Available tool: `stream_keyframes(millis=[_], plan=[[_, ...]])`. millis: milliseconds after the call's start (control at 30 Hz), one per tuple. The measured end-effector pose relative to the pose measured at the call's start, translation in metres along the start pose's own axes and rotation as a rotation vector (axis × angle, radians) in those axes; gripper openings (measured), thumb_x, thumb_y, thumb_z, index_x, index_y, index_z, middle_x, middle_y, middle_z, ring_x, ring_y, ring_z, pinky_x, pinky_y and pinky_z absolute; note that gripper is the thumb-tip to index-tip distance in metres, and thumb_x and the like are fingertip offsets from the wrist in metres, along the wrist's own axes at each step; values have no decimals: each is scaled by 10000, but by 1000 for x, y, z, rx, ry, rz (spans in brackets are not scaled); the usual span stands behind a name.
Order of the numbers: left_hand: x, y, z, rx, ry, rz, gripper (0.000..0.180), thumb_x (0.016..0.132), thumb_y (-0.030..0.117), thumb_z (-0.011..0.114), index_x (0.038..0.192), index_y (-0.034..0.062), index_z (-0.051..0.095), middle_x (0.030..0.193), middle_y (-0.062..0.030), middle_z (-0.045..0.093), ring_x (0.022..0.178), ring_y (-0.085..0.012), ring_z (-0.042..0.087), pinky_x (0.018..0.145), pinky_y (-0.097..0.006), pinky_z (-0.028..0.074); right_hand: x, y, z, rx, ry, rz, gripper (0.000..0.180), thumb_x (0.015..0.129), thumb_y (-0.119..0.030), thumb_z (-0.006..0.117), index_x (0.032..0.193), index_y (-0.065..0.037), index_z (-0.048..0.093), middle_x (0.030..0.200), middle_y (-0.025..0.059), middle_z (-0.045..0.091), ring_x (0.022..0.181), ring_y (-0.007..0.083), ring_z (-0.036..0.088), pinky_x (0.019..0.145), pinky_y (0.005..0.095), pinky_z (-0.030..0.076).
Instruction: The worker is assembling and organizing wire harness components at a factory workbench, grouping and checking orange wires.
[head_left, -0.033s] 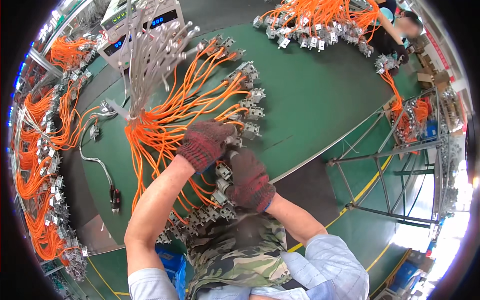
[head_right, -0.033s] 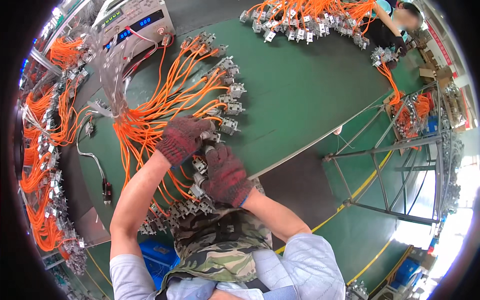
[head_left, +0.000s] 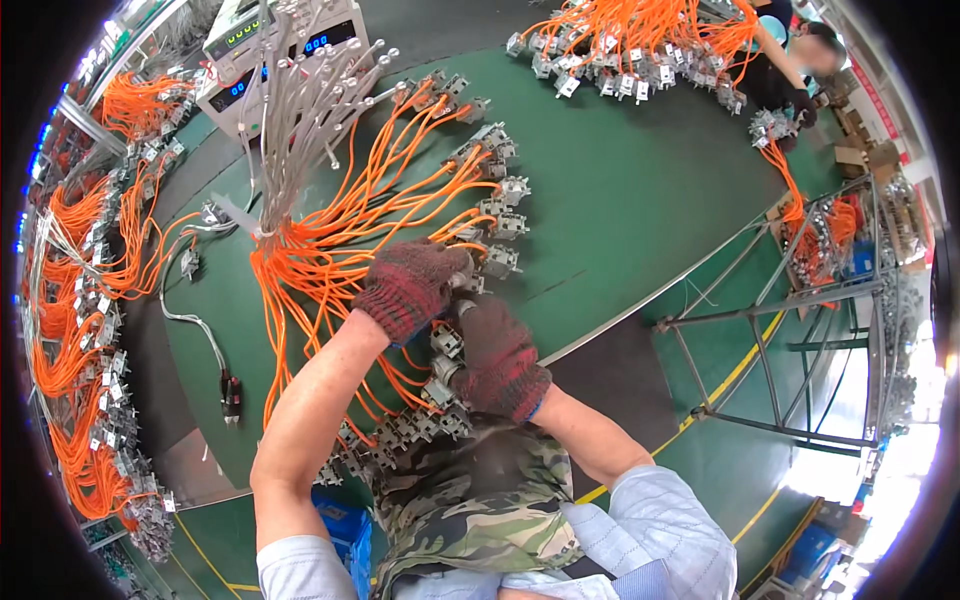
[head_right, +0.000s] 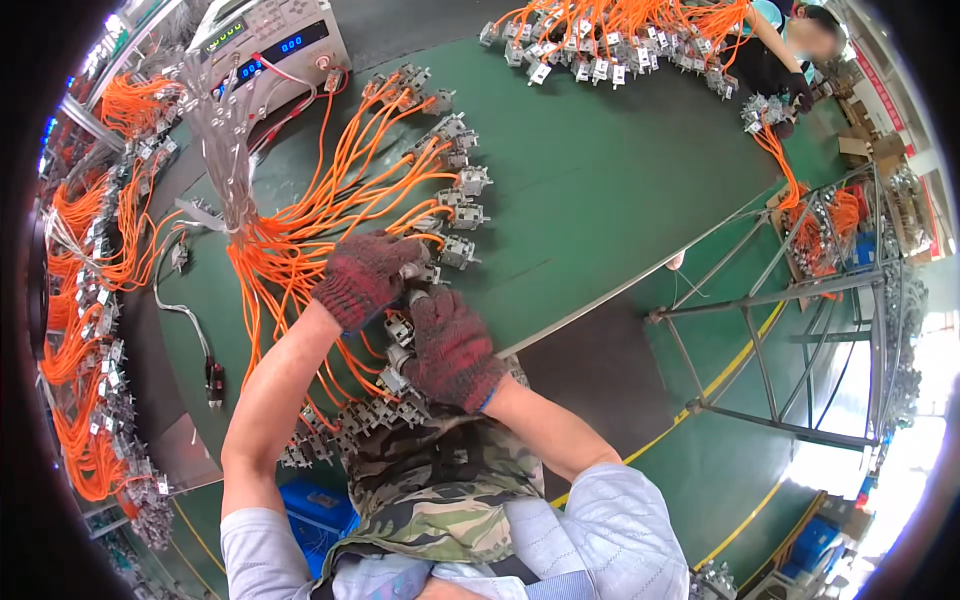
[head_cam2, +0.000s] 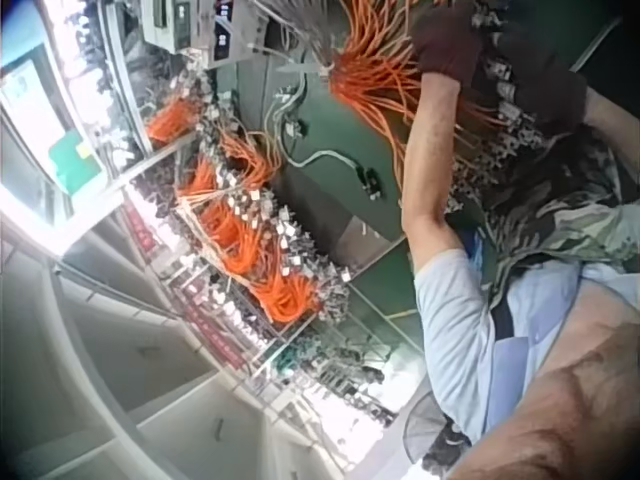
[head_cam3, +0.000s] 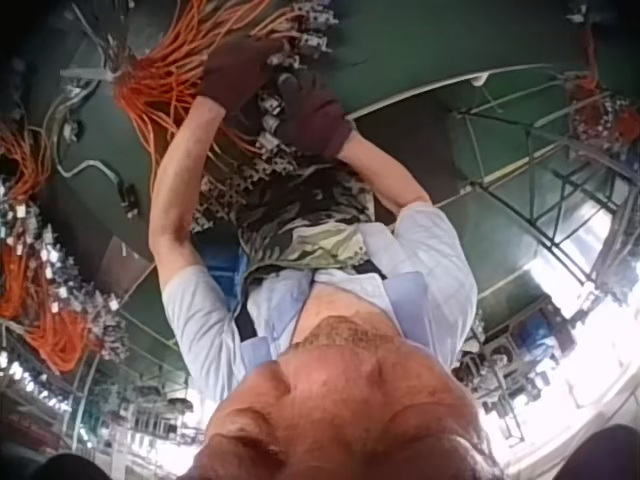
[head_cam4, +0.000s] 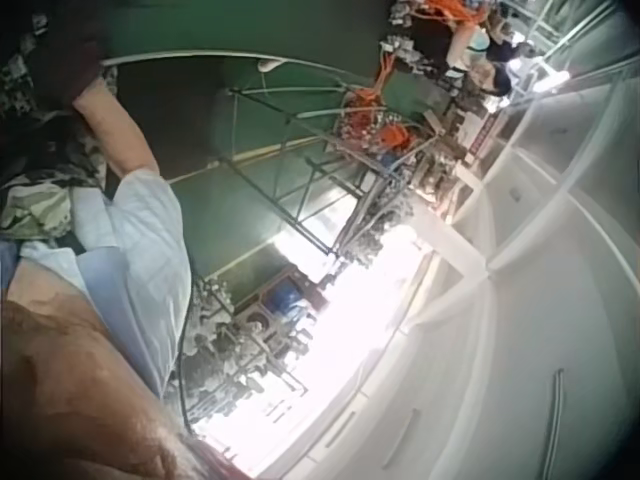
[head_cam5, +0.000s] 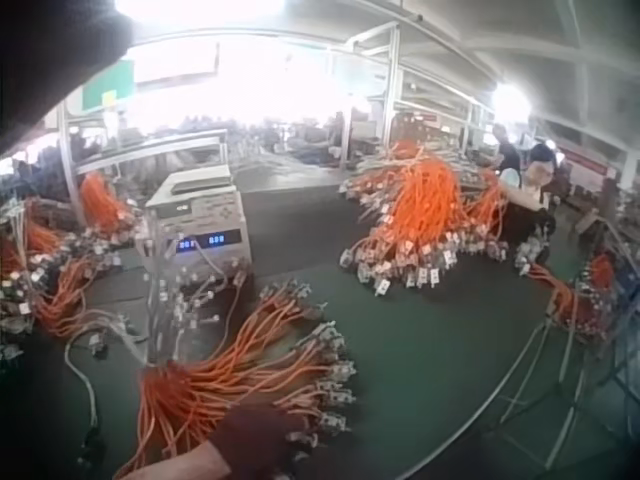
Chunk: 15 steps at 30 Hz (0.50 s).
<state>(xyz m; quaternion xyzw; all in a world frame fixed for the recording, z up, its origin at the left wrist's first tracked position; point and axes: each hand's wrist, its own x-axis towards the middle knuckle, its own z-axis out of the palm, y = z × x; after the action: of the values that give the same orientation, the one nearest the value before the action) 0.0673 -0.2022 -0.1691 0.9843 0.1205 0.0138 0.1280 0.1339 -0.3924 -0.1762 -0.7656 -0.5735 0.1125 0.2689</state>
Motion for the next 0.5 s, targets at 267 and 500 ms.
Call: stream_keyframes(millis=[267,500], plan=[[-21,21,-7,147,277,139,349,758,222,798,1092,152,722,985,-66,742,1039,-330,693,815,-470,582,20,49,-63,-26,359,-135,539,923,-348,772,1337,-32,633,1236,218,684,1144,411,668,959,518,547],[4,16,-30,-103,304,-140,449,920,142,712,1359,106,621,1158,-213,717,1043,-437,681,887,-531,561,55,89,-33,64,296,-14,543,967,-330,734,1414,-57,592,1177,222,708,1142,447,666,955,529,551]])
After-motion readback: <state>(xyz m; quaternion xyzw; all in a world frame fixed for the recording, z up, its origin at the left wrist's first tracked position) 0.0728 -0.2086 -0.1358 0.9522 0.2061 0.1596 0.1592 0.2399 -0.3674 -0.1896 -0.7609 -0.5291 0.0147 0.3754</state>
